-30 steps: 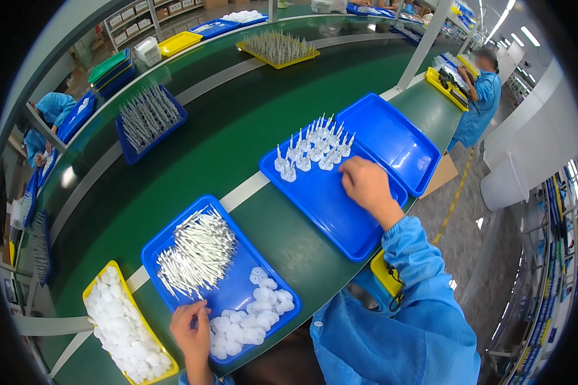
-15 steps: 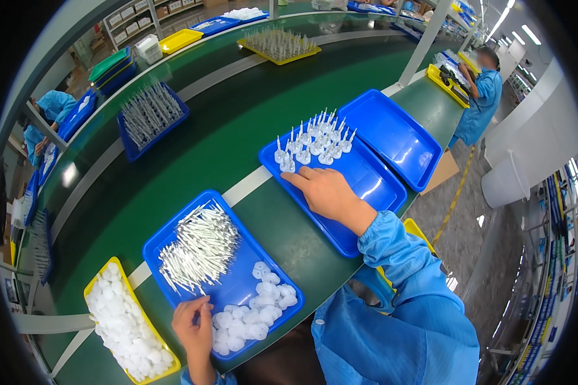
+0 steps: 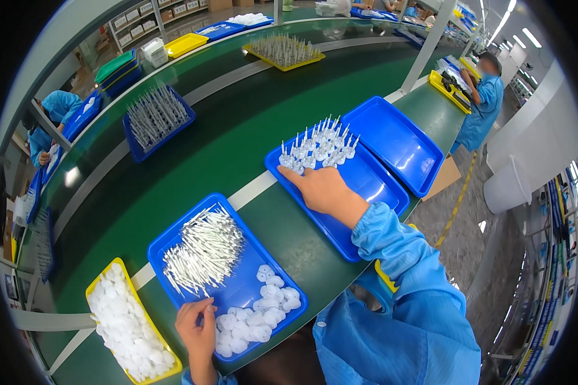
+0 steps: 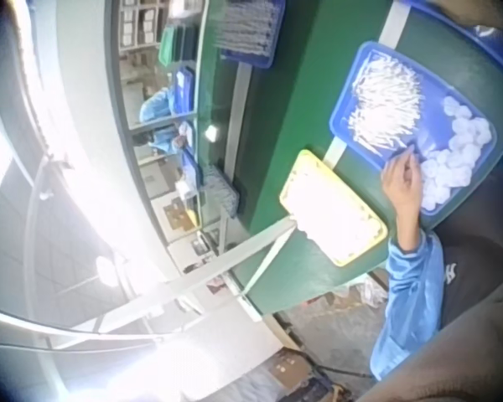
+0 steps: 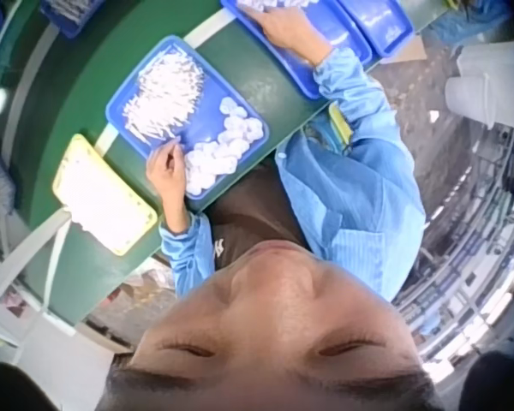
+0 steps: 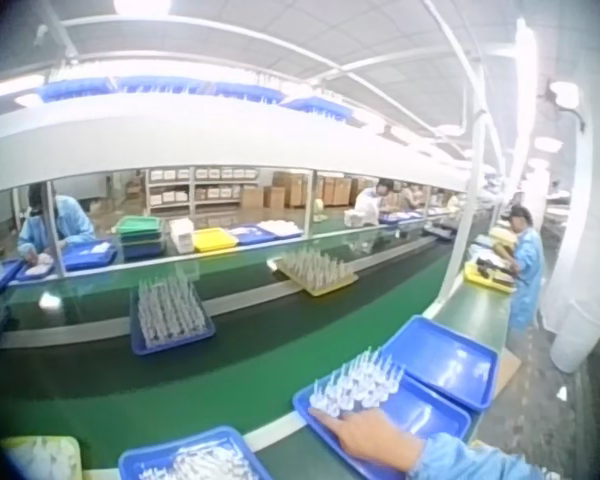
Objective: The person inserts metal rods into white cotton-tipped plastic bases one by one. They pick up a base from a blue tray, insert a rod from a central pile, and place the assembled swab into a separate blue tray. The process is repeated continuously throughout the clip.
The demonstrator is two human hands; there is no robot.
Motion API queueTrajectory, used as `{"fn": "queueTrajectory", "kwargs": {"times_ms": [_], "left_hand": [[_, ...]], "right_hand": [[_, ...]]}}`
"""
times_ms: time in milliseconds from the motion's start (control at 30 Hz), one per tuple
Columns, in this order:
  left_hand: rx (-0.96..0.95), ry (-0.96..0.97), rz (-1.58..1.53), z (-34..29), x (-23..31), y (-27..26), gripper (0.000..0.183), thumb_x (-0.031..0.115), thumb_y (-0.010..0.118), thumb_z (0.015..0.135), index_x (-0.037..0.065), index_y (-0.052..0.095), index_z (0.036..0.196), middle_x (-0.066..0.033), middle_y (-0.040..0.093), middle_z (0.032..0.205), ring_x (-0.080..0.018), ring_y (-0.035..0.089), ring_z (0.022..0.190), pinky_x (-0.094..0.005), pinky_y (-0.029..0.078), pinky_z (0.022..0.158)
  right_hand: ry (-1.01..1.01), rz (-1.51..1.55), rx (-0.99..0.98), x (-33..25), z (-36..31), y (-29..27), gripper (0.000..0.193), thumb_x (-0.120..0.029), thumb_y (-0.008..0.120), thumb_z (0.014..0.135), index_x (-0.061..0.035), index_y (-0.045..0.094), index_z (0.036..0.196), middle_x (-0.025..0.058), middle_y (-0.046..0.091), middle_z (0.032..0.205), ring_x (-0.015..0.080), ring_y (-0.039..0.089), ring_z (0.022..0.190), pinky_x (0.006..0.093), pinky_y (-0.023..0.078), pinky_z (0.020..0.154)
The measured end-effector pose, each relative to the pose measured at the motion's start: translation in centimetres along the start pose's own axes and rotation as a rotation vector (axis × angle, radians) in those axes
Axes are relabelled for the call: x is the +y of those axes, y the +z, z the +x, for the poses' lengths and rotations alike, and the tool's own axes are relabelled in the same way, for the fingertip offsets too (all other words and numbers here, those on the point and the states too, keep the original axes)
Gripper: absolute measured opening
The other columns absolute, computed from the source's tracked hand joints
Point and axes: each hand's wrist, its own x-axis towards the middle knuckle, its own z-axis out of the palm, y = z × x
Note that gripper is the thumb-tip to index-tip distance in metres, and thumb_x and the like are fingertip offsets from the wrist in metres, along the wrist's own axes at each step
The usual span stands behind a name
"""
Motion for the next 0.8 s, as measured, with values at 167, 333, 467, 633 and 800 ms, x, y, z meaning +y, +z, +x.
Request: {"fn": "queueTrajectory", "kwargs": {"times_ms": [167,333,467,633,800], "left_hand": [[0.012,0.002,-0.02,0.1,0.1,0.1,0.018,0.0,0.079,0.088,0.005,0.086,0.104,-0.0083,0.077,0.085,-0.0269,0.071,0.08,-0.04,0.053,0.079],[0.007,-0.01,-0.023,-0.1,0.0,-0.1,0.018,0.0,0.079,0.089,0.005,0.086,0.104,-0.0085,0.078,0.086,-0.0271,0.071,0.081,-0.0398,0.053,0.08],[0.01,0.008,-0.019,0.1,-0.2,0.0,0.017,0.0,0.079,0.089,0.004,0.086,0.105,-0.0084,0.078,0.086,-0.0272,0.071,0.081,-0.0399,0.053,0.08],[0.005,-0.002,-0.037,0.0,-0.3,0.2,0.018,0.0,0.078,0.089,0.004,0.085,0.105,-0.008,0.078,0.085,-0.0271,0.071,0.081,-0.0404,0.053,0.08],[0.011,-0.009,-0.028,-0.3,-0.3,-0.1,0.018,0.0,0.077,0.09,0.004,0.085,0.105,-0.0078,0.078,0.085,-0.027,0.071,0.082,-0.0403,0.053,0.081]], "right_hand": [[0.045,-0.076,-0.103,1.1,1.2,2.1,0.077,-0.017,0.064,0.102,-0.0251,0.04,0.176,0.0214,0.077,0.102,0.0425,0.078,0.079,0.0529,0.061,0.067],[0.009,0.024,-0.054,0.9,0.6,1.1,0.079,-0.013,0.065,0.099,-0.0243,0.043,0.174,0.0186,0.076,0.105,0.0407,0.077,0.079,0.052,0.062,0.069],[-0.021,0.083,0.031,1.3,-1.0,0.8,0.076,-0.013,0.07,0.097,-0.0202,0.049,0.169,0.0153,0.075,0.106,0.0377,0.079,0.084,0.0501,0.063,0.071],[0.035,0.041,0.073,0.9,-1.9,1.0,0.07,-0.011,0.071,0.094,-0.0197,0.056,0.161,0.0125,0.072,0.105,0.0359,0.077,0.085,0.0486,0.062,0.073],[0.036,0.114,0.261,2.7,-4.4,0.6,0.04,-0.009,0.073,0.089,-0.0137,0.072,0.129,0.0103,0.072,0.106,0.0339,0.075,0.098,0.0461,0.061,0.083]]}}
